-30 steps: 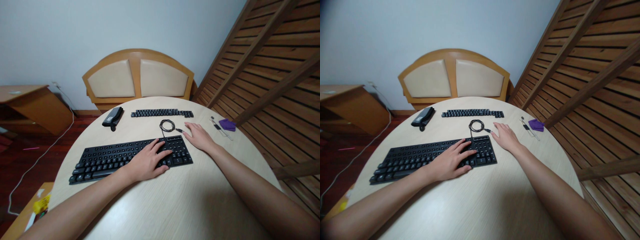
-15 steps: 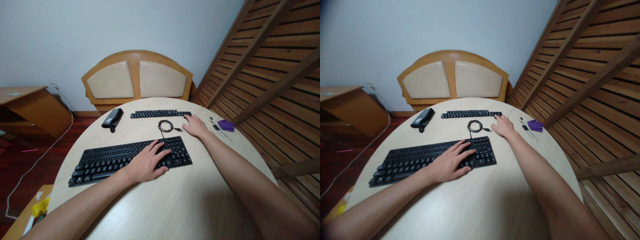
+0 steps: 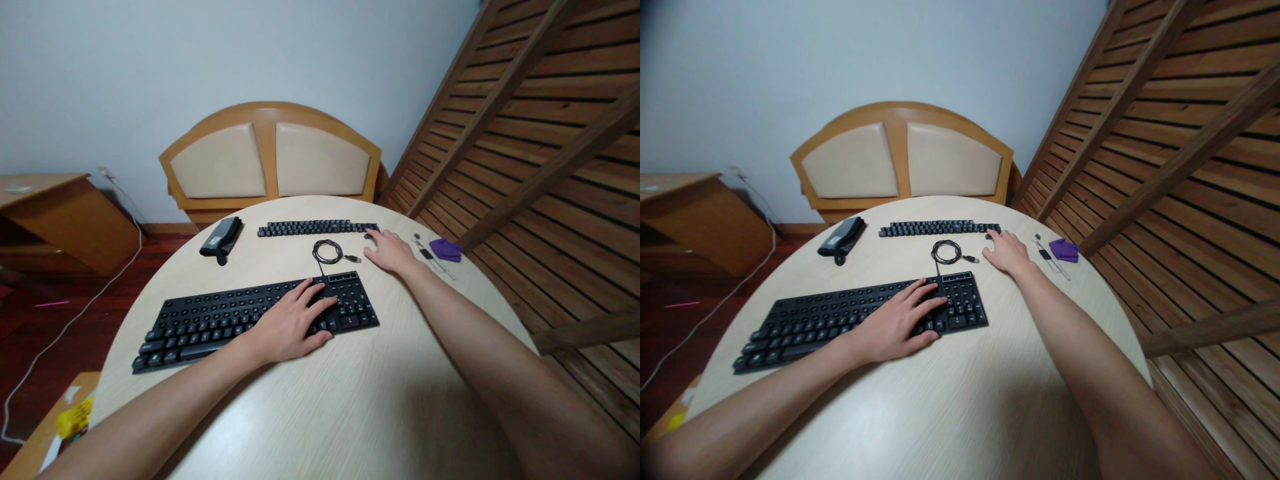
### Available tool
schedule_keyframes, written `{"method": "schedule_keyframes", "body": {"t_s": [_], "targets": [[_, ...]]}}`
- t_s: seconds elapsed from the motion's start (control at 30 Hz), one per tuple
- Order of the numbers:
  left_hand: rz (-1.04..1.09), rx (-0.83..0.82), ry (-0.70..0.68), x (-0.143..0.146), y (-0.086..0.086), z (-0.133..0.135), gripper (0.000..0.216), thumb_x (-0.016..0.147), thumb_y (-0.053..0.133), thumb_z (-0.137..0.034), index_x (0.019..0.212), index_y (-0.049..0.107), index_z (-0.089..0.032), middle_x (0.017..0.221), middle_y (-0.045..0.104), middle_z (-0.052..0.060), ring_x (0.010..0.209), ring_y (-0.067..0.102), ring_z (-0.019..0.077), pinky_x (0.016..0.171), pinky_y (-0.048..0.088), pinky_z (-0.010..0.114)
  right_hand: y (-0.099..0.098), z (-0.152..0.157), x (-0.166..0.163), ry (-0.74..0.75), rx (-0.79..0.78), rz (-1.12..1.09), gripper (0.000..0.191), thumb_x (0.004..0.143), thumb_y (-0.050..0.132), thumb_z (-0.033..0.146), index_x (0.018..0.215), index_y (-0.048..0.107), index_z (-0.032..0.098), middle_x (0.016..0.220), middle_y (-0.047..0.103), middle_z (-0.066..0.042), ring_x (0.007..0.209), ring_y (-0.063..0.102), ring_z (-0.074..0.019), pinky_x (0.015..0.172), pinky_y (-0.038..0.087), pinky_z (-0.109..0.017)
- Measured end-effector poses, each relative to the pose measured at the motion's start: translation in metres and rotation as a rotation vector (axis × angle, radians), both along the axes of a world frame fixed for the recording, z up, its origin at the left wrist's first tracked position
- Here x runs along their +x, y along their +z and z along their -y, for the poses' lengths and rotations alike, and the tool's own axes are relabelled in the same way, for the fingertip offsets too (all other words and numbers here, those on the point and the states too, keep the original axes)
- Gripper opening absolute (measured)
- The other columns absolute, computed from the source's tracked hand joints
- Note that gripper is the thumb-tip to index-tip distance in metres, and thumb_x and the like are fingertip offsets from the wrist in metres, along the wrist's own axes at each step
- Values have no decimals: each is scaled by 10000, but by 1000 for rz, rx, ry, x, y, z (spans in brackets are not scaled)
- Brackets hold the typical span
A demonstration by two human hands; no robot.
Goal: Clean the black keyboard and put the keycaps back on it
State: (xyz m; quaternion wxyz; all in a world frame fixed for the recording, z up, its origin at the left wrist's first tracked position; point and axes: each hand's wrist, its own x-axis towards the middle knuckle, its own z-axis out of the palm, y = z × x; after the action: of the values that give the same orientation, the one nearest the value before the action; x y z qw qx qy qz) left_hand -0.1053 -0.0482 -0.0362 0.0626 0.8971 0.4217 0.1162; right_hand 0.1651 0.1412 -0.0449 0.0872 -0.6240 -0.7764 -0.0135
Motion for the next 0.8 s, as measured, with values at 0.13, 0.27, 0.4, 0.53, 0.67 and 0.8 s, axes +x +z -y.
{"method": "schedule_keyframes", "body": {"t_s": [0.13,0.27,0.4,0.53,0.67,0.8], "targets": [[15,3,-2,0,0,0,602,960,574,-497,1475,452,-210,1573,412,157,1498,302,378,1179,356,562,0,0,-3,0,10,-2,507,937,522,420,1390,573,199,1268,628,-190,1184,578,-369,974,488,-486],[20,-6,-4,0,0,-1,605,961,576,-494,1480,447,-213,1578,407,157,1501,295,378,1181,354,561,-1,4,-3,24,26,-7,430,965,496,368,1341,591,183,1262,637,-185,1170,581,-353,955,498,-469],[5,-14,-2,0,0,0,608,960,577,-498,1479,456,-206,1574,406,167,1502,293,381,1185,347,561,-2,14,0,71,33,-16,347,988,468,298,1284,609,183,1278,650,-159,1159,592,-336,914,514,-448],[14,-7,-5,1,0,0,601,960,580,-494,1473,461,-207,1570,410,165,1498,299,384,1184,349,562,-2,31,3,104,40,-36,281,991,487,280,1219,627,194,1243,679,-134,1131,613,-317,864,522,-420],[26,-3,-6,0,0,0,587,959,578,-491,1460,468,-207,1571,413,159,1492,308,389,1175,360,573,-4,54,7,141,36,-71,202,982,528,291,1116,657,213,1171,718,-92,1104,640,-289,834,526,-389],[21,3,-3,0,0,0,592,958,579,-491,1468,462,-216,1573,411,150,1493,308,381,1176,361,568,0,75,13,216,4,-257,160,953,587,306,1034,685,208,1044,761,-72,989,698,-266,834,533,-379]]}}
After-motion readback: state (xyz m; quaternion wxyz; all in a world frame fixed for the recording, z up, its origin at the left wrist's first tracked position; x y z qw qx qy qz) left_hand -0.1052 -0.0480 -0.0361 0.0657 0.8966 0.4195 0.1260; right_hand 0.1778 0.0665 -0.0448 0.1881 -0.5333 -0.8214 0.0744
